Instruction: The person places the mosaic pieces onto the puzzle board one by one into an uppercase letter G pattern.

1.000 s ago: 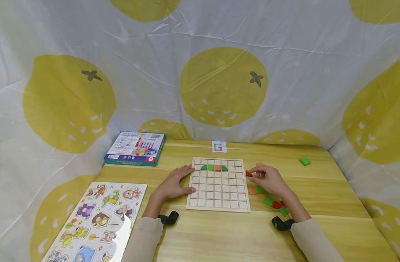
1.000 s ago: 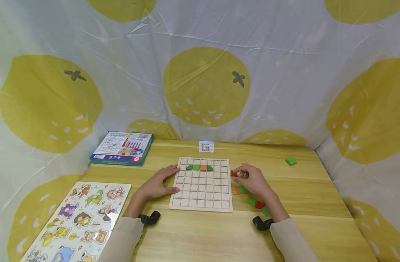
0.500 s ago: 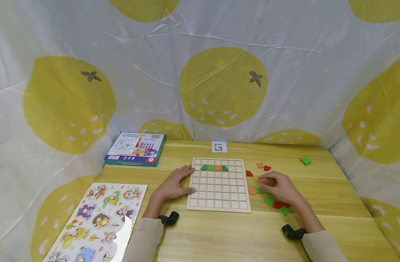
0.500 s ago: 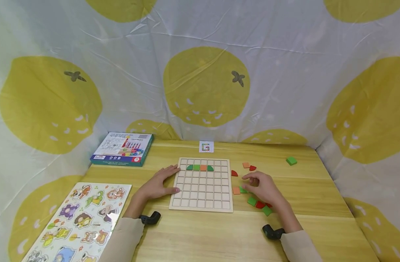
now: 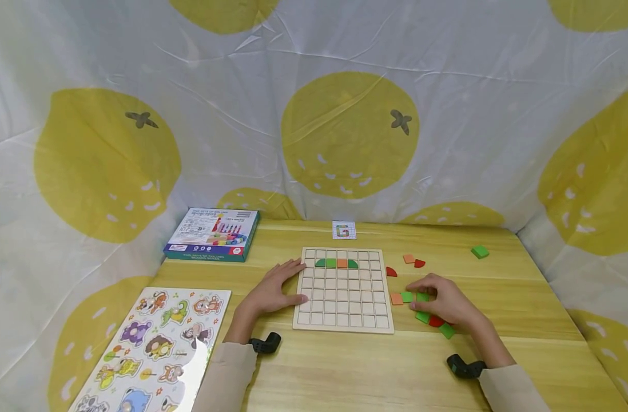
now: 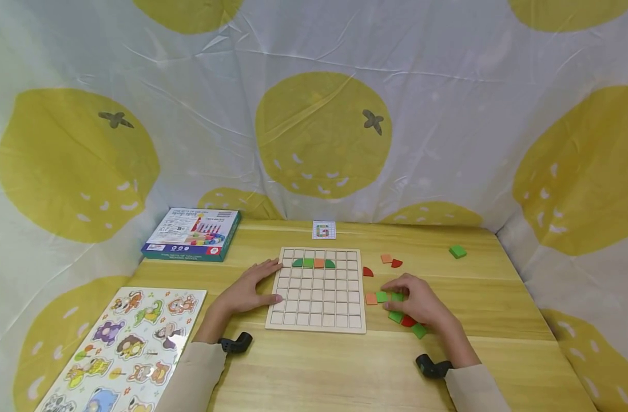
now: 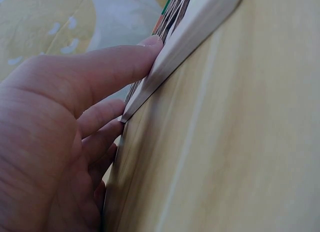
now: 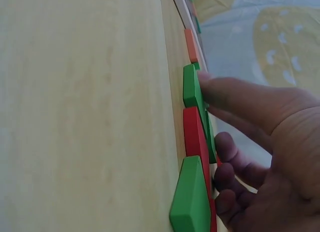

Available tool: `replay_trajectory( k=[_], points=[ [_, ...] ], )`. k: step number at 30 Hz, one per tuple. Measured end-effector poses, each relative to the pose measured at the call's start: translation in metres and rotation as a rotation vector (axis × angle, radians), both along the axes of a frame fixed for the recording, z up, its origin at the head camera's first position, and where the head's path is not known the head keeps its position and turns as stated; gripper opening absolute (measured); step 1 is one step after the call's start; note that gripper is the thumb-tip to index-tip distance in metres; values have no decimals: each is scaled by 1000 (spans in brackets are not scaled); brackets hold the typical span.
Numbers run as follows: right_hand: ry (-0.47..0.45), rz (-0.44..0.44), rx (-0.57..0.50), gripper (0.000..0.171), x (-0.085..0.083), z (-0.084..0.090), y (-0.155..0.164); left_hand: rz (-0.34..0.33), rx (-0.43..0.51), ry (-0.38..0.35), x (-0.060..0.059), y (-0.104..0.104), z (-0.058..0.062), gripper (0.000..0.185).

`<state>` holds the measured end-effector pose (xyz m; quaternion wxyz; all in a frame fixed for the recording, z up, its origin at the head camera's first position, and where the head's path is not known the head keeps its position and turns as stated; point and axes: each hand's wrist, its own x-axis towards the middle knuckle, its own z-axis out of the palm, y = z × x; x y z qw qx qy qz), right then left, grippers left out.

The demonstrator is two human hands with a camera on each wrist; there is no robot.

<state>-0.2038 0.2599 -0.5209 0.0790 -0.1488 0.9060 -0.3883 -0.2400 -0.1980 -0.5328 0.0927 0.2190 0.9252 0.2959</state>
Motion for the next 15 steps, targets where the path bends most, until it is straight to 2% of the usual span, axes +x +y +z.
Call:
replay_trajectory(
  k=[7, 15],
  points=[
    [31, 12, -7, 28, -1, -2, 2, -3, -5, 1, 0, 0, 1, 86],
    [43, -19, 7, 25, -2, -2, 1, -5, -2, 5, 0, -1, 0, 86]
  ],
)
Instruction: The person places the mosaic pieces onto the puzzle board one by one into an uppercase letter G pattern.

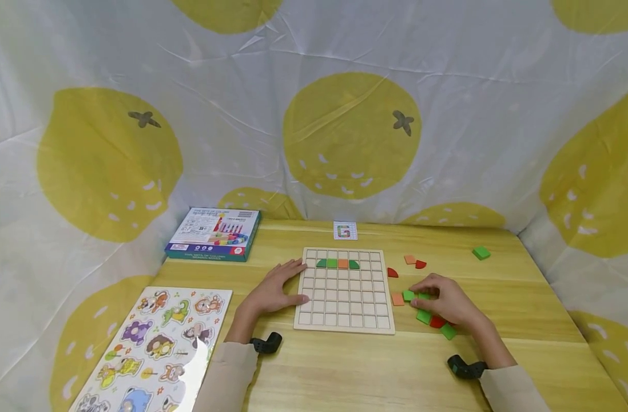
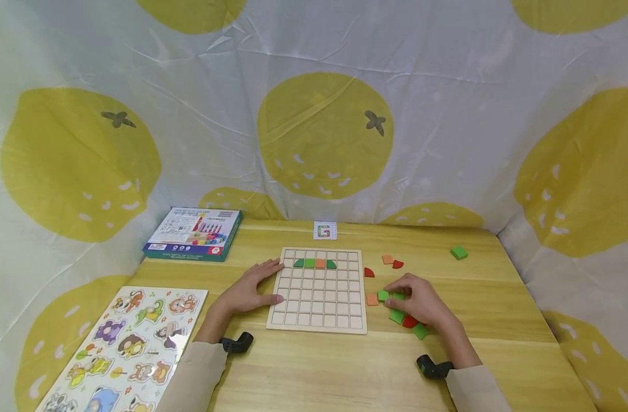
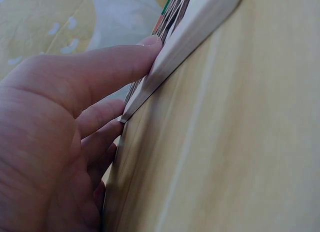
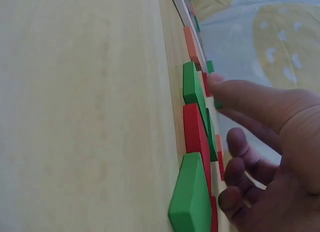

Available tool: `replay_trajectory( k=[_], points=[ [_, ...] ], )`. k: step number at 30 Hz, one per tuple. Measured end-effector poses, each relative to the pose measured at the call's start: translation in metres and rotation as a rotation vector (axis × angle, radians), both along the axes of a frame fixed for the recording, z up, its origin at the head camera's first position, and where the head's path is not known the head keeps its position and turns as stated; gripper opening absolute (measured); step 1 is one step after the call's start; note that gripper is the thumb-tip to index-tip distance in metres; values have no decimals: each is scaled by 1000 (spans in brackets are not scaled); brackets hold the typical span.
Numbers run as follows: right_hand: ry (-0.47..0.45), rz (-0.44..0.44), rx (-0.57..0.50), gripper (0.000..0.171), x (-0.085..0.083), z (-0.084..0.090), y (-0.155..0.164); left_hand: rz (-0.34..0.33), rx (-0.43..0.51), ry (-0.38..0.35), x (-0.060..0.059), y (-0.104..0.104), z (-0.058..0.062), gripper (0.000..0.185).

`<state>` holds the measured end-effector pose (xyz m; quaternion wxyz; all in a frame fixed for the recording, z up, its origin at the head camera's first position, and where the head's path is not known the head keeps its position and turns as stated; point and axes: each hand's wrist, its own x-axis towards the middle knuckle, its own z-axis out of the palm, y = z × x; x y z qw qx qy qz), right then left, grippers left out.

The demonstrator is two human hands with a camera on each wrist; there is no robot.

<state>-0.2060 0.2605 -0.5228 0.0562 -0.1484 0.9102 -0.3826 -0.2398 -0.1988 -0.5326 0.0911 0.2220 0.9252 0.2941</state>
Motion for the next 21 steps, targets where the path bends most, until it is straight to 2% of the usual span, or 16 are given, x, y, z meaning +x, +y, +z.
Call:
replay_trajectory(
  k=[8, 12, 16, 21],
  points=[
    [54, -22, -3, 27, -7, 7, -11, 12, 18, 15, 1, 2, -1, 65],
    [69, -6, -22, 28, -13, 9, -21, 12, 26, 30, 2, 1, -2, 64],
    [70, 1, -49, 25, -18, 10, -32, 11, 25, 9, 2, 3, -1, 65],
    [68, 15, -80, 20, -26, 20, -53, 12, 40, 2, 2, 2, 1, 65]
  ],
)
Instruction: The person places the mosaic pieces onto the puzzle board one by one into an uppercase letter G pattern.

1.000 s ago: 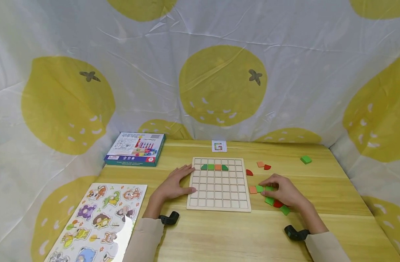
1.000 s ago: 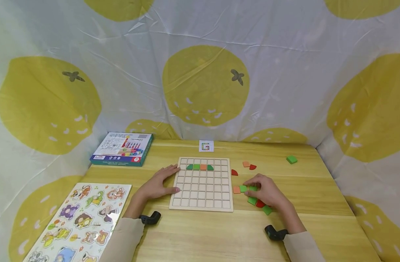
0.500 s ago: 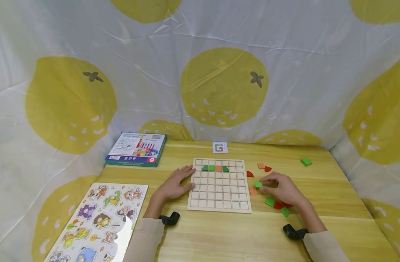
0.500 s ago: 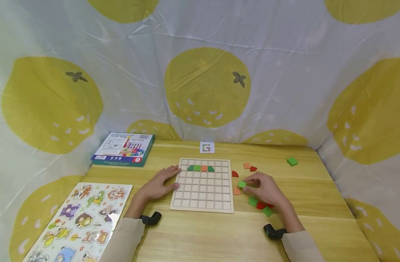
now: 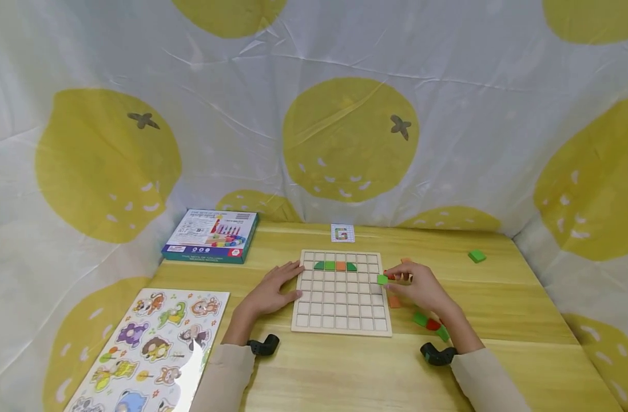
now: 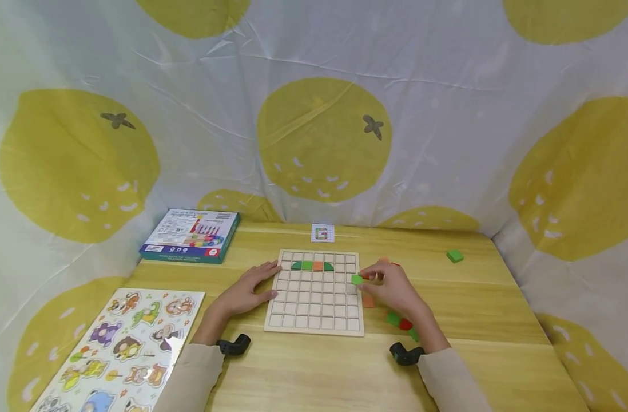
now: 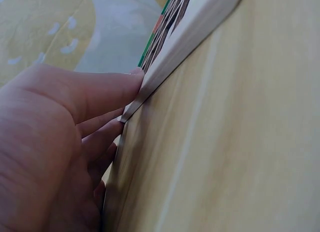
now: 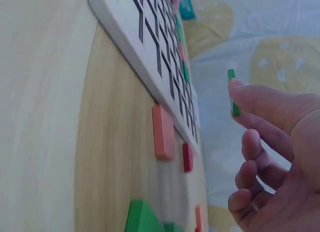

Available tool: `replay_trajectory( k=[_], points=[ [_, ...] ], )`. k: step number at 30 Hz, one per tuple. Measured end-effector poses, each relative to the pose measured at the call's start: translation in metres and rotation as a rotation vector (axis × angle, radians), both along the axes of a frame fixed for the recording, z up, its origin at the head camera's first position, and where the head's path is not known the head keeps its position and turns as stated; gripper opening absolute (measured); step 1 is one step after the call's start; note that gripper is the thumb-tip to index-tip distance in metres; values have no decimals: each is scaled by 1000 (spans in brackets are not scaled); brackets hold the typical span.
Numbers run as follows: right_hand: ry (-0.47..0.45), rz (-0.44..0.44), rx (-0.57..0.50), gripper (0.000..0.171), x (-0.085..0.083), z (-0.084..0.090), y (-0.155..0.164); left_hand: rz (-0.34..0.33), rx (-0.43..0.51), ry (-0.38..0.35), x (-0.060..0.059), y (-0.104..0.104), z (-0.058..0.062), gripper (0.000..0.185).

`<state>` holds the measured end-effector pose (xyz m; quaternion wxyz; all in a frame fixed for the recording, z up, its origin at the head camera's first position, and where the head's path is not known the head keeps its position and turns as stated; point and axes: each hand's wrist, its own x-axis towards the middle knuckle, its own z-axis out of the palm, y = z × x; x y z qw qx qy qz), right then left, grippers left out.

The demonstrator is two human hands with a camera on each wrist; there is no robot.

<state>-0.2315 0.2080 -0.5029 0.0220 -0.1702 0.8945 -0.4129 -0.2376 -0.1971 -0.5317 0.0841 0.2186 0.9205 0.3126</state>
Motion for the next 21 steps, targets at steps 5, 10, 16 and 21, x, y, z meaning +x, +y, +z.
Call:
replay_trajectory(
  k=[5, 10, 16, 21],
  points=[
    [-12, 21, -28, 21, -6, 4, -21, -4, 14, -3, 0, 0, 2, 65],
    [-30, 20, -38, 22, -12, 4, -42, -11, 7, -3, 1, -1, 1, 65],
    [-26, 26, -42, 23, -21, -1, -67, 2, -1, -10, 1, -1, 1, 66],
    [-8, 40, -27, 21, -28, -9, -84, 0, 8, -15, 1, 0, 3, 66]
  ],
)
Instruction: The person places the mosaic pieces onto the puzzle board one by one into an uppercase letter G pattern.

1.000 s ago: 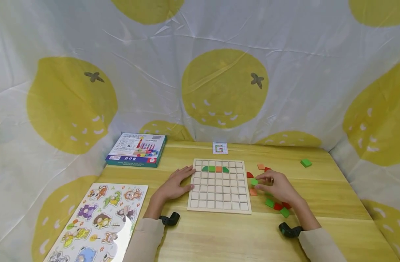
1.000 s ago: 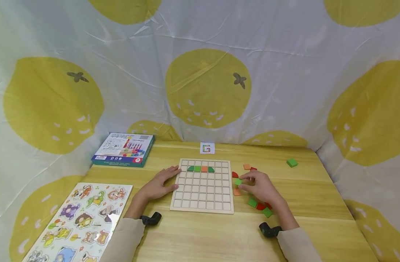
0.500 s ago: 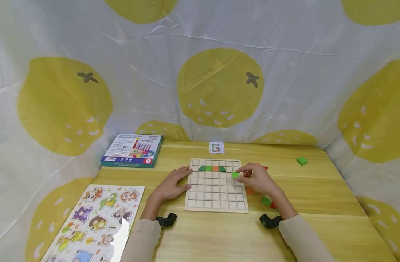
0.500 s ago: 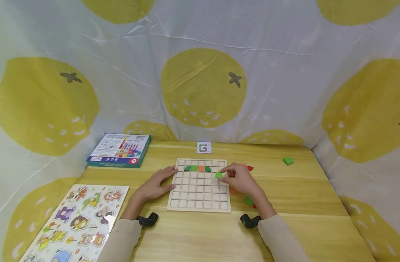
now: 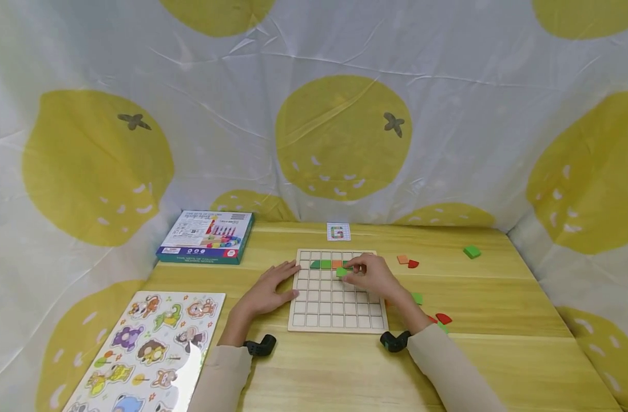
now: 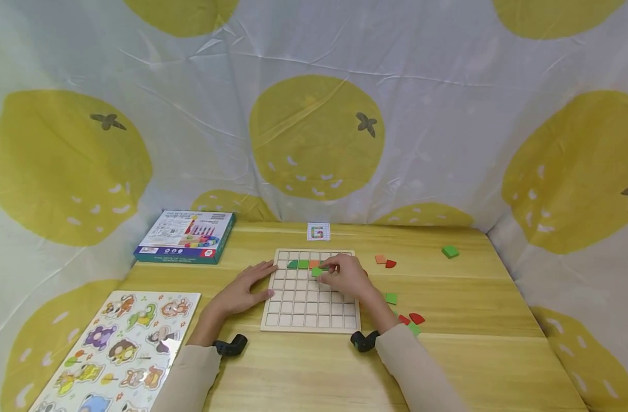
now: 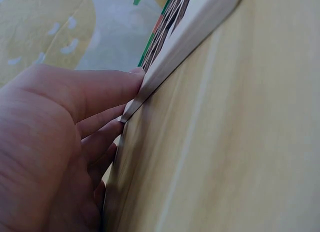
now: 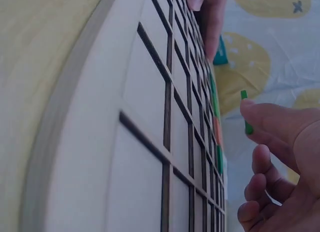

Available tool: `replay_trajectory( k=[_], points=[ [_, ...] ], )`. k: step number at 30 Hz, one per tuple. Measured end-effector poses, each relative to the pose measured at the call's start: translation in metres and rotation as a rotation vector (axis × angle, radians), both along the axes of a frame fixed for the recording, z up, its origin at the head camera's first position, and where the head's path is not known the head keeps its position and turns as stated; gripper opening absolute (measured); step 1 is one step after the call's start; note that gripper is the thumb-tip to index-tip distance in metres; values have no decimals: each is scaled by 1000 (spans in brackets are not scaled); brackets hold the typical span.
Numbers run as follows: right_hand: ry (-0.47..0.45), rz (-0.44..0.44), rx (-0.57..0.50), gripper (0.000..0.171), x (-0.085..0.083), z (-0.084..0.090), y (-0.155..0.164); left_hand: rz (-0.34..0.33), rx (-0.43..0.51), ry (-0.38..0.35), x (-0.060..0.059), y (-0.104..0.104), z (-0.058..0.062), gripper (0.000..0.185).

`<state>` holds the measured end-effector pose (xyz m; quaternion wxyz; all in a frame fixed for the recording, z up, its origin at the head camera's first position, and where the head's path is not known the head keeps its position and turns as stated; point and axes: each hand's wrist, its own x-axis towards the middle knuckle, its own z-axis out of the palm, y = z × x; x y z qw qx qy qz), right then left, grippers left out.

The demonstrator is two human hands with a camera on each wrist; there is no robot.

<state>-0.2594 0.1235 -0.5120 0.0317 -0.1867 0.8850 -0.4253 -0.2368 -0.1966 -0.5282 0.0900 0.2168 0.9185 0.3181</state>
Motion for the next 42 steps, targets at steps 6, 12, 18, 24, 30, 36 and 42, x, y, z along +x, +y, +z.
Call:
replay_trajectory(
  k=[6, 12, 18, 24, 30, 36, 42],
  points=[
    [-39, 6, -2, 21, -2, -8, -20, -1, -5, 7, 0, 0, -2, 66],
    [-62, 16, 5, 22, -3, -8, -40, 6, -6, 1, -1, 1, -3, 66],
    [-58, 9, 40, 22, -8, -11, -55, -5, -9, 10, -2, 0, -3, 66],
    [-57, -21, 55, 22, -12, -11, -63, -10, -2, 15, -3, 0, 0, 66],
    [-40, -18, 73, 23, -13, -10, -68, -9, -13, 19, -4, 0, -2, 65],
    [-55, -30, 67, 24, -12, -10, -70, -9, -10, 24, -3, 0, -4, 66],
    [-64, -48, 69, 19, -12, -13, -70, -5, -5, 13, -2, -1, -3, 66]
  ],
)
